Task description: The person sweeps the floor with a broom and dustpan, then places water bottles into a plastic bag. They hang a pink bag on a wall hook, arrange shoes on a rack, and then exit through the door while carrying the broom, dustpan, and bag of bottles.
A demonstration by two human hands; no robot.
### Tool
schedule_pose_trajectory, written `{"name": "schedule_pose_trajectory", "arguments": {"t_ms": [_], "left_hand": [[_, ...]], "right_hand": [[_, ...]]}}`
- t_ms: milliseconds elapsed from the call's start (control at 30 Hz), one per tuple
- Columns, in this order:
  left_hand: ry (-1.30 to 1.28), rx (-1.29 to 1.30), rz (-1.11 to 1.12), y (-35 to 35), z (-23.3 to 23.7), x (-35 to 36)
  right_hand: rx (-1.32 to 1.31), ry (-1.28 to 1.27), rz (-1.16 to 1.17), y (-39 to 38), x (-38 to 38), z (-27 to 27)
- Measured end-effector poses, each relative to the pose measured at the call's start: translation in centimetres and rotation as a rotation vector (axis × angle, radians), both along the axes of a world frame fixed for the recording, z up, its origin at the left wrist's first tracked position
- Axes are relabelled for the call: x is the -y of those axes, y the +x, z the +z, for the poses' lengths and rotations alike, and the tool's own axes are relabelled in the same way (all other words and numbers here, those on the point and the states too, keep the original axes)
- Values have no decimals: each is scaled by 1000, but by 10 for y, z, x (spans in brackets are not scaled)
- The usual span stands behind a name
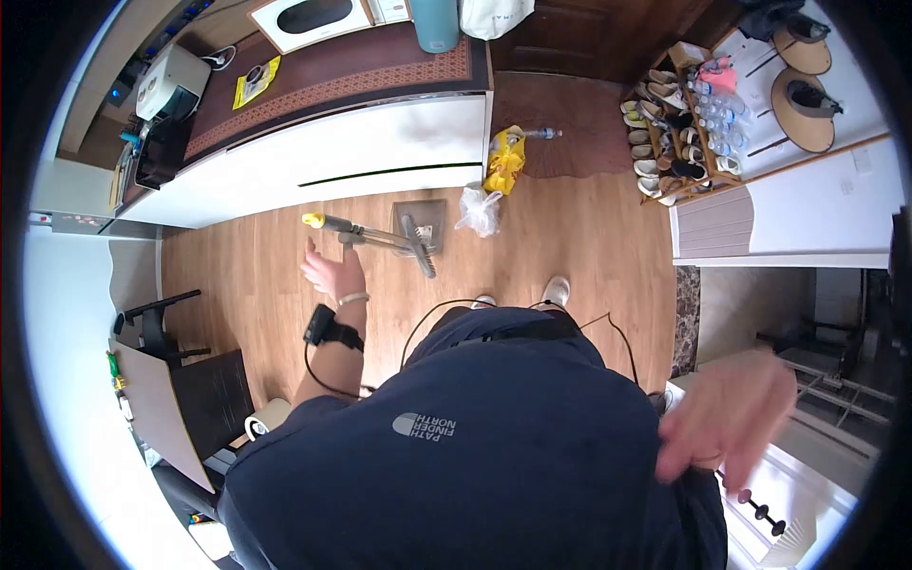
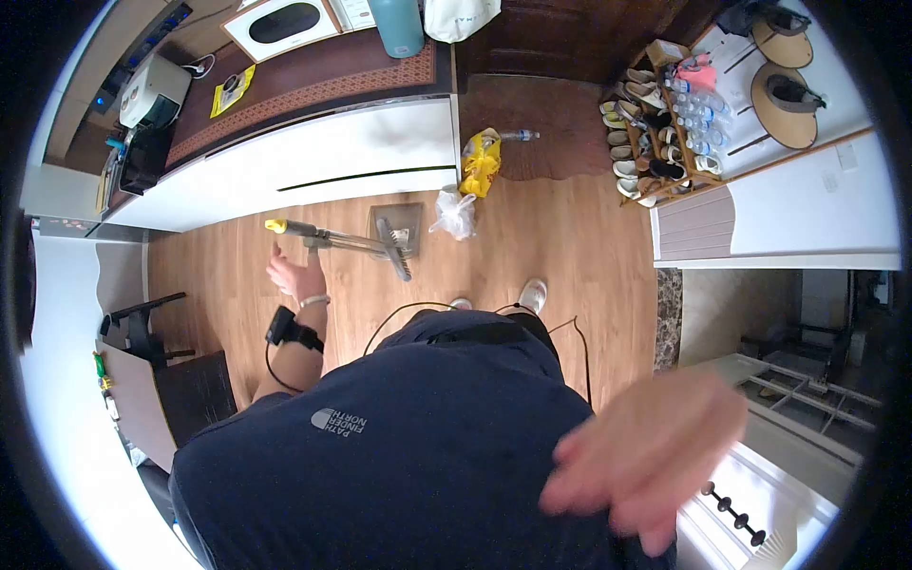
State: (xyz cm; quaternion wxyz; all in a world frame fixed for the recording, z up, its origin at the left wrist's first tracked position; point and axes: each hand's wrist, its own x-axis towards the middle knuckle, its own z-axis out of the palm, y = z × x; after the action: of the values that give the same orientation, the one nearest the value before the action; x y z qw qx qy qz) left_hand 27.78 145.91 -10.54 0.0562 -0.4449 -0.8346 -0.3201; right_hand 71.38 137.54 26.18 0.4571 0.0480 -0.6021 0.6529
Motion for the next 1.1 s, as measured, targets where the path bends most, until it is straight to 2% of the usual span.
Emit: {"name": "schedule_pose_trajectory", "arguments": {"t_ms": [33,67,100,133,167,200,267,333,367,400,433,500,567,633,700,767,833,900,933,1033,1067,1100], "left_hand": [[338,-50,-74,12,20,3],[333,-53,-68,26,35,3],[314,13,-420,42,47,2],[288,83,-771,59,52,-1],[122,127,-890,78,49,-16],[-51,189,-908,101,47,-36],[-165,476,-706,145,10,-95],[-129,848,-479,172,-50,-166],[-127,795,-365,181,-67,-201],[-69,938,-262,187,-90,-236],[-64,937,-256,193,-94,-259],[-31,767,-71,204,-98,-304],[19,594,-31,209,-121,-339],[-19,385,151,215,-141,-364],[-88,633,243,206,-170,-392],[470,1214,554,209,-182,-409],[399,952,660,228,-157,-403],[30,790,452,246,-98,-378],[39,804,513,249,-100,-372],[121,525,387,252,-100,-360],[-18,521,413,253,-99,-364],[-14,519,417,243,-110,-370]], "right_hand": [[193,-71,-329,16,-2,-13],[388,-142,-658,29,-6,-25],[585,-210,-986,37,-12,-37],[535,-391,-1097,40,-22,-48],[481,-574,-1203,43,-33,-60],[484,-577,-1196,58,-43,-77],[452,-578,-1246,99,-64,-109],[471,-646,-1293,119,-85,-119],[490,-715,-1348,129,-96,-123],[490,-711,-1337,143,-108,-129],[562,-754,-1333,161,-116,-135],[634,-794,-1321,188,-137,-142],[789,-833,-1298,213,-159,-145],[838,-850,-1291,238,-177,-147],[888,-861,-1274,263,-195,-151],[950,-908,-1219,286,-213,-156],[953,-914,-1170,304,-232,-158],[1035,-863,-1086,317,-255,-162],[1035,-857,-1069,321,-266,-166],[1059,-815,-986,323,-296,-167],[1088,-821,-935,321,-305,-167],[1117,-826,-884,319,-314,-167]]}}
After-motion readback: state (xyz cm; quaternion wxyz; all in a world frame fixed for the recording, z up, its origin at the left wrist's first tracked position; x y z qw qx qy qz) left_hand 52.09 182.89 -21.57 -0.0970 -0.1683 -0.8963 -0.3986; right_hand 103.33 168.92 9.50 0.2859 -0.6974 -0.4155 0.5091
